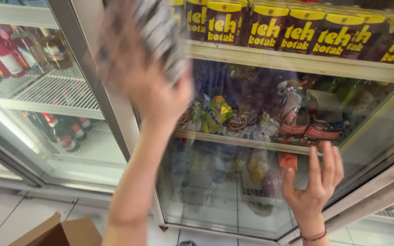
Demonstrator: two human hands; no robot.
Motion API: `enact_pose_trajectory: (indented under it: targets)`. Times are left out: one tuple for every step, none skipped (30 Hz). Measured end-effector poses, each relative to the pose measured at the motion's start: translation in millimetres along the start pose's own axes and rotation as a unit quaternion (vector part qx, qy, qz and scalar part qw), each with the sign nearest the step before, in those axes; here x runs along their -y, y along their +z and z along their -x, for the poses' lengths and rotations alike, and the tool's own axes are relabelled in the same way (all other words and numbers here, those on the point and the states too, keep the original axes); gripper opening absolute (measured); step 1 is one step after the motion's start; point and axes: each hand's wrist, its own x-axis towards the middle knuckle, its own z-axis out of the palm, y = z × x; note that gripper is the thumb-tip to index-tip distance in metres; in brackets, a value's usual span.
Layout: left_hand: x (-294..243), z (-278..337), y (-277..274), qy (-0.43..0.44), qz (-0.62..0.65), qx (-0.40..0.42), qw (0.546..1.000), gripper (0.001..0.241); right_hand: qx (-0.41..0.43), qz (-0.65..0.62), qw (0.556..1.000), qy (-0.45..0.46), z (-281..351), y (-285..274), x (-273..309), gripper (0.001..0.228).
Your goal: The person cleans the glass doors of commercial refrigerators using a cloth and a spray bottle. They wipe the surfaces, spray cleaner, and continue wiping across multiple sections.
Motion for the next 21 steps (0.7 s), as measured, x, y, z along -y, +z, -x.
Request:
enact_pose_trajectory:
  targets:
    - [-28,-17,13,0.020,0.016,0.039,0.999,0.064,0.002,0.024,1.000,0.009,5,1,-5,0.058]
    - [-59,-26,25,0.041,0.032,0.078,0.996,0.061,-0.011,0.026,0.999,0.022,10,1,-8,0.061]
    - [-85,-21,28,0.122,0.110,0.106,0.981,0.064,-0.024,0.028,0.999,0.037,16,1,-7,0.064]
    - [-106,-10,29,0.203,0.185,0.133,0.952,0.068,-0.036,0.029,0.998,0.051,20,2,-8,0.067]
    - [-121,9,26,0.284,0.163,0.155,0.932,0.063,-0.029,0.034,0.997,0.069,25,1,-7,0.069]
    - [-124,33,20,0.364,0.139,0.175,0.904,0.059,-0.021,0.038,0.995,0.086,28,2,-7,0.070]
    - [-118,61,10,0.405,0.149,0.176,0.885,0.054,-0.011,0.044,0.994,0.104,32,2,-5,0.072]
    - [-111,88,-1,0.446,0.158,0.178,0.863,0.050,-0.012,0.032,0.993,0.113,34,3,-4,0.071]
    - [-90,112,-17,0.480,0.169,0.218,0.832,0.031,-0.010,0.022,0.992,0.121,36,3,-3,0.069]
    - [-63,124,-28,0.514,0.153,0.166,0.827,0.035,-0.009,0.013,0.992,0.128,38,3,-3,0.068]
    - [-37,127,-32,0.525,0.141,0.164,0.823,0.026,-0.018,-0.008,0.992,0.128,39,1,-4,0.067]
    - [-11,125,-40,0.484,0.096,0.129,0.860,0.035,-0.028,-0.028,0.991,0.127,41,0,-4,0.066]
    - [8,116,-48,0.409,0.046,0.145,0.900,0.049,-0.045,-0.049,0.990,0.122,36,1,-7,0.065]
    - [20,97,-47,0.344,-0.022,0.127,0.930,0.057,-0.051,-0.051,0.990,0.117,33,1,-9,0.063]
    - [28,77,-50,0.233,0.074,0.156,0.957,0.070,-0.053,-0.051,0.990,0.116,33,0,-8,0.062]
    - [26,53,-45,0.167,0.035,0.092,0.981,0.059,-0.055,-0.052,0.990,0.115,33,0,-8,0.061]
    - [15,33,-38,0.142,-0.019,0.045,0.989,0.053,-0.054,-0.054,0.990,0.122,39,-3,-7,0.059]
    - [-5,14,-25,0.107,-0.010,0.037,0.993,0.049,-0.053,-0.057,0.989,0.129,45,-5,-7,0.058]
    - [-31,-5,-11,0.076,-0.002,0.023,0.997,0.046,-0.058,-0.061,0.987,0.135,48,-4,-8,0.056]
    - [-60,-18,3,0.079,0.065,0.046,0.994,0.053,-0.062,-0.064,0.986,0.141,51,-6,-9,0.055]
    - [-95,-22,19,0.083,0.133,0.069,0.985,0.062,-0.065,-0.067,0.985,0.148,56,-6,-9,0.054]
